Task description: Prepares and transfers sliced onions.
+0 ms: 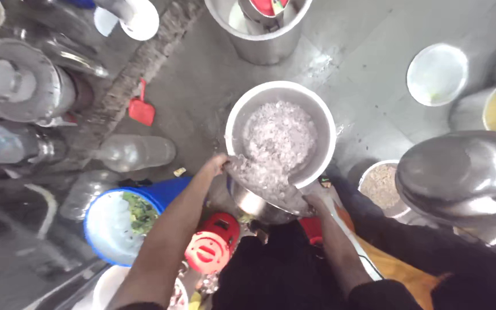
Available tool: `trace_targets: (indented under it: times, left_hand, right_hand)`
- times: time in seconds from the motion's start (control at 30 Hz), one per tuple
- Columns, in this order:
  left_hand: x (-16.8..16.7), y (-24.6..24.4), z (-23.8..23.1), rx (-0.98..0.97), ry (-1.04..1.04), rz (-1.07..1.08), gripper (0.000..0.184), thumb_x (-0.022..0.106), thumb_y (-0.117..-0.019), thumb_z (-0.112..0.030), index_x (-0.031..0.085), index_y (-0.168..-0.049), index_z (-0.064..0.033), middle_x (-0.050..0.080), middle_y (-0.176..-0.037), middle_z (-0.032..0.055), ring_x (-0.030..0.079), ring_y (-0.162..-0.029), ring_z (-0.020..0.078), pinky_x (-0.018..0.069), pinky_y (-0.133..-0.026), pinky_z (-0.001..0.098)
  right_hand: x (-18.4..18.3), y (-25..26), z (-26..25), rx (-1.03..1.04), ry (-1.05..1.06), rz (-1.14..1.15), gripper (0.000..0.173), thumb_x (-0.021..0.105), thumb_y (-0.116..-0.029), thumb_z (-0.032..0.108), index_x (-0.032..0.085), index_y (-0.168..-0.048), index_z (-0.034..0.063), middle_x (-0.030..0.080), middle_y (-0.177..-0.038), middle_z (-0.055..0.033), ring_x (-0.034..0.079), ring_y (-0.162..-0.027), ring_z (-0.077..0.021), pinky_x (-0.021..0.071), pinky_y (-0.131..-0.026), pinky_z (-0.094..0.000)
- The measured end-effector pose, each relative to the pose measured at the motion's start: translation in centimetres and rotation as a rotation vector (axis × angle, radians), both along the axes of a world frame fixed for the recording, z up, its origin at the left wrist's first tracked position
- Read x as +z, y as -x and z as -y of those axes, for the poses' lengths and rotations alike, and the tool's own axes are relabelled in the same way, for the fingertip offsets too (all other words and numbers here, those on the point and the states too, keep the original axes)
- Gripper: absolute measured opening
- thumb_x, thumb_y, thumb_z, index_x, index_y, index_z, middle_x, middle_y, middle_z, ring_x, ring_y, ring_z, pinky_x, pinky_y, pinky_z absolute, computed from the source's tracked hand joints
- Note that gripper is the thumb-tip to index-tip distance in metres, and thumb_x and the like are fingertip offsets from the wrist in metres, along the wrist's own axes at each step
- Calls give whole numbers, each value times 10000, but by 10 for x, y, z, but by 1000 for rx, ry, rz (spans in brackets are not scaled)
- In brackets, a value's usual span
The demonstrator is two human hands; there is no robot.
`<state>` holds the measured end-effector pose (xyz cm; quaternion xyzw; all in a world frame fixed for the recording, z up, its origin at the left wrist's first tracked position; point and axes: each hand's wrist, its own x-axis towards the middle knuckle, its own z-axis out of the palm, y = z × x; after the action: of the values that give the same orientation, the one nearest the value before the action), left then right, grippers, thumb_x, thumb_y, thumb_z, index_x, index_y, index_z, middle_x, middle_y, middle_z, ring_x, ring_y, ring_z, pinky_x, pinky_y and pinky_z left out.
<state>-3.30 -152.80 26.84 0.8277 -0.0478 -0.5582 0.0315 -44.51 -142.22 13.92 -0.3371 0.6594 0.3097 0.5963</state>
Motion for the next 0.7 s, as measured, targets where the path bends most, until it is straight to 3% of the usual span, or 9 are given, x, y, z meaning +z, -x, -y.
trace_targets:
  times: [0.07, 0.13, 0.23, 0.37, 0.47, 0.53, 0.6, 0.7]
  left_hand:
    - [23, 4, 22, -32, 49, 39, 330, 608, -1003, -222, 591, -1278, -40, 628, -1087, 131, 592, -871, 208, 521, -764, 389]
    - [39, 9, 42, -33, 133, 89, 302, 598, -1002, -274, 621, -1216, -63, 612, -986, 85, 556, -769, 158, 493, -684, 341]
    - [17, 8, 12, 44, 124, 64, 421, 616, -990, -234, 558, -1359, -42, 637, -1181, 166, 620, -963, 254, 536, -822, 451]
    - [13, 0, -25, -51, 13, 45, 440, 608, -999, -202, 529, -1401, -40, 613, -1242, 192, 613, -1035, 286, 531, -869, 482]
    - [22, 4, -64, -96, 33, 40, 590, 643, -972, -133, 441, -1526, -121, 585, -1353, 209, 613, -1131, 319, 531, -916, 505]
    - [19, 11, -93, -78, 125, 73, 723, 666, -924, -40, 357, -1572, -133, 554, -1411, 233, 629, -1180, 351, 562, -928, 535]
    - [-10, 19, -137, -25, 200, 149, 706, 677, -919, -45, 374, -1554, -108, 551, -1421, 235, 624, -1207, 343, 560, -951, 536]
    - [-82, 27, -192, 8, 275, 258, 718, 656, -961, -94, 305, -1586, -43, 443, -1542, 241, 489, -1400, 326, 442, -1142, 507]
  right_hand:
    - [11, 2, 25, -37, 87, -6, 588, 501, -1050, 509, 645, -1300, -3, 646, -1278, -265, 637, -1163, -390, 483, -996, -594]
    - [23, 4, 60, -121, 180, -25, 569, 534, -1046, 494, 647, -1270, -16, 645, -1248, -269, 638, -1128, -387, 489, -970, -584]
    - [7, 10, 39, -138, 200, -41, 542, 582, -1018, 476, 667, -1206, -25, 668, -1156, -258, 663, -1014, -361, 524, -890, -562]
    - [8, 11, 22, -74, 174, -43, 526, 572, -1030, 474, 686, -1179, -17, 681, -1138, -253, 671, -1014, -365, 522, -891, -565]
    - [3, 14, 5, -141, 301, -68, 473, 537, -1052, 450, 697, -1221, 38, 705, -1119, -215, 681, -1008, -344, 520, -900, -567]
    - [-14, 7, 5, -189, 412, -63, 483, 526, -1065, 419, 639, -1341, 40, 694, -1206, -234, 673, -1112, -379, 508, -976, -588]
    - [-36, -4, -5, -247, 454, -89, 540, 516, -1070, 429, 537, -1467, 64, 670, -1272, -248, 656, -1162, -407, 502, -998, -601]
    - [-75, -19, -18, -316, 472, -151, 593, 494, -1079, 444, 414, -1569, 119, 655, -1306, -250, 659, -1165, -411, 511, -994, -593]
